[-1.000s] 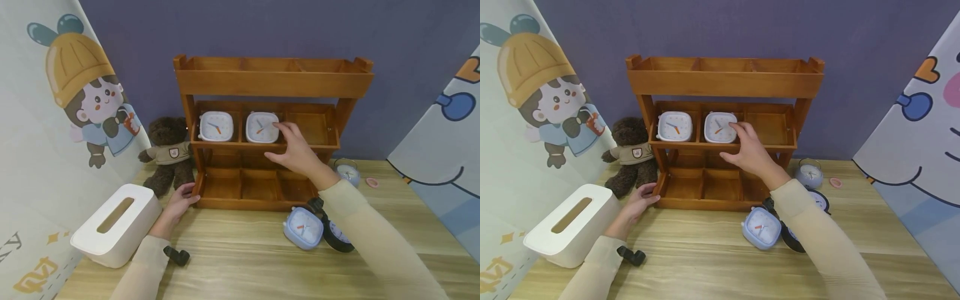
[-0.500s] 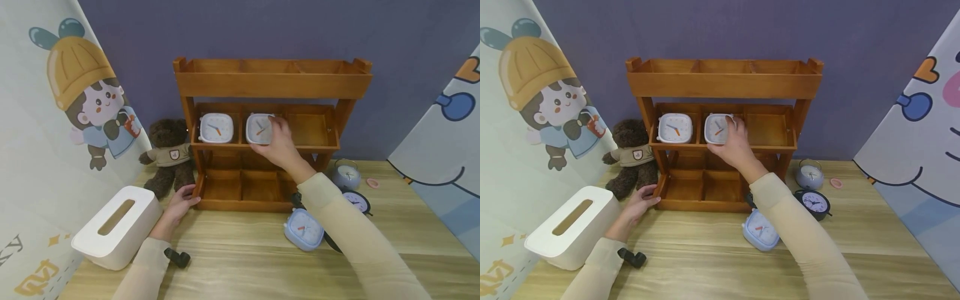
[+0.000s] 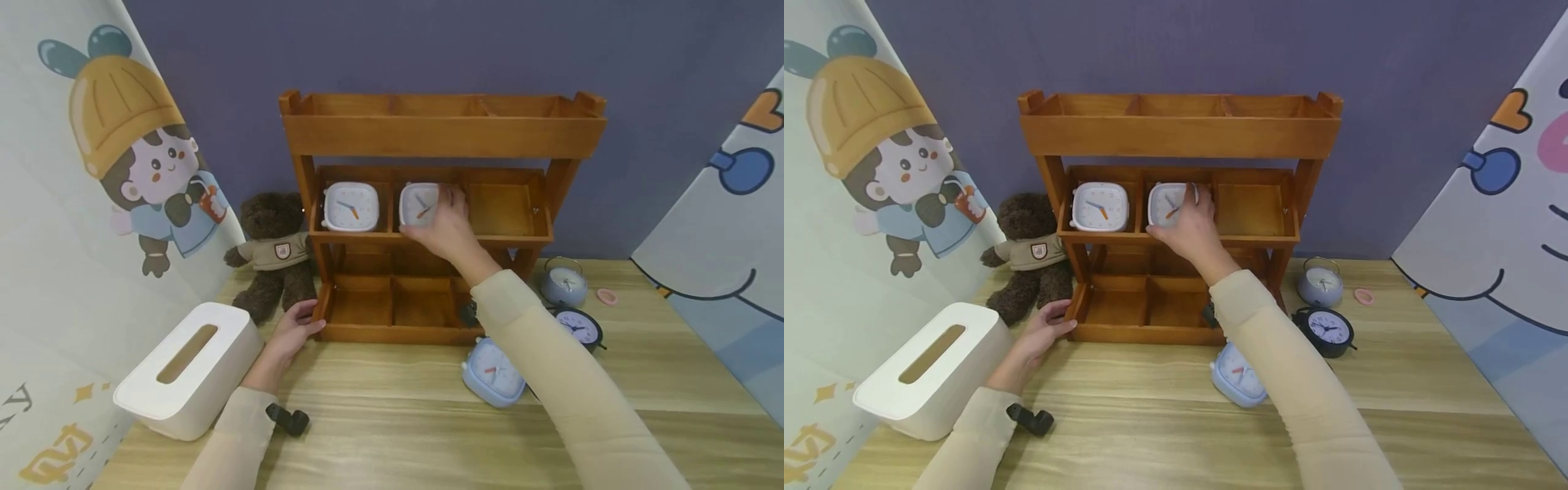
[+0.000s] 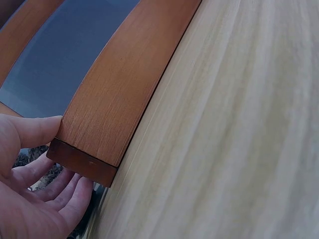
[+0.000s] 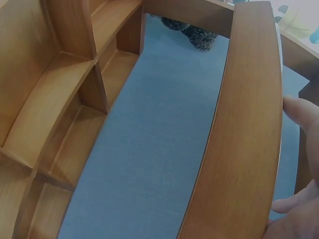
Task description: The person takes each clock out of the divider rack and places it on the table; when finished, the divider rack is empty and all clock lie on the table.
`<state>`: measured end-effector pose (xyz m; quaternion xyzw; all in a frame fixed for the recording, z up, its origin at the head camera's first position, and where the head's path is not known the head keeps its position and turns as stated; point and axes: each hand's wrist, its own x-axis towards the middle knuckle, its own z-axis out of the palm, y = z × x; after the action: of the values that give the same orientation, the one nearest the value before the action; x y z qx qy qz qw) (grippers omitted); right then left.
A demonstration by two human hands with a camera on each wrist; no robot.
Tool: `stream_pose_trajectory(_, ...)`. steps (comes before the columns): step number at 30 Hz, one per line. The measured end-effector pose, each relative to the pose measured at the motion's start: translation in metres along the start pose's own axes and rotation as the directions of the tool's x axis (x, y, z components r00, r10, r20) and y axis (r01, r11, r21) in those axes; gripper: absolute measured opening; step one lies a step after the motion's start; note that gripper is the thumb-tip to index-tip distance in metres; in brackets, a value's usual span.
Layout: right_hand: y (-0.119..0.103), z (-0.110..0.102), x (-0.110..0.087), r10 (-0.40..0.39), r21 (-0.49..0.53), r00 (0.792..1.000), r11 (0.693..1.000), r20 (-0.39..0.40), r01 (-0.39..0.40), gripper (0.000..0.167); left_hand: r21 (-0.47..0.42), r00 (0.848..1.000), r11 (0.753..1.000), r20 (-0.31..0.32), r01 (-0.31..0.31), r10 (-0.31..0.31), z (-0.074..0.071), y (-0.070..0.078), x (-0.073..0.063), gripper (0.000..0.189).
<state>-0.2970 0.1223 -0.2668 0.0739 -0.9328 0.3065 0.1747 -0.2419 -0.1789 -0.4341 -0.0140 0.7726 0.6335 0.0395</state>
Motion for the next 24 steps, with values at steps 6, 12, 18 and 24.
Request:
stream_pose_trajectory(6, -0.0024, -0.0028, 0.0058, 0.068, -0.011, 0.993, 0.998, 0.095, -0.067, 0.113, 0.0, 1.0, 1.0, -0.002, 0.0, 0.0, 0.0003, 0.0004, -0.0014, 0.054)
stream_pose_trajectory(12, -0.0036, -0.0036, 0.0068, 0.09, -0.003, 0.99, 0.996, 0.108, -0.091, 0.114, -0.005, 1.0, 1.0, -0.007, -0.003, 0.003, 0.0006, 0.0002, -0.0019, 0.054)
stream_pose_trajectory(18, -0.0006, -0.0029, 0.0062, 0.072, 0.059, 0.997, 0.996, 0.037, -0.074, 0.11, 0.003, 1.0, 1.0, -0.008, -0.011, 0.011, 0.0013, 0.0015, -0.0013, 0.053)
stream_pose_trajectory(24, 0.0005, -0.005, 0.0058, 0.026, 0.095, 1.0, 0.995, -0.013, -0.025, 0.107, -0.004, 1.0, 1.0, -0.011, -0.011, 0.011, 0.0013, 0.0008, -0.0001, 0.053)
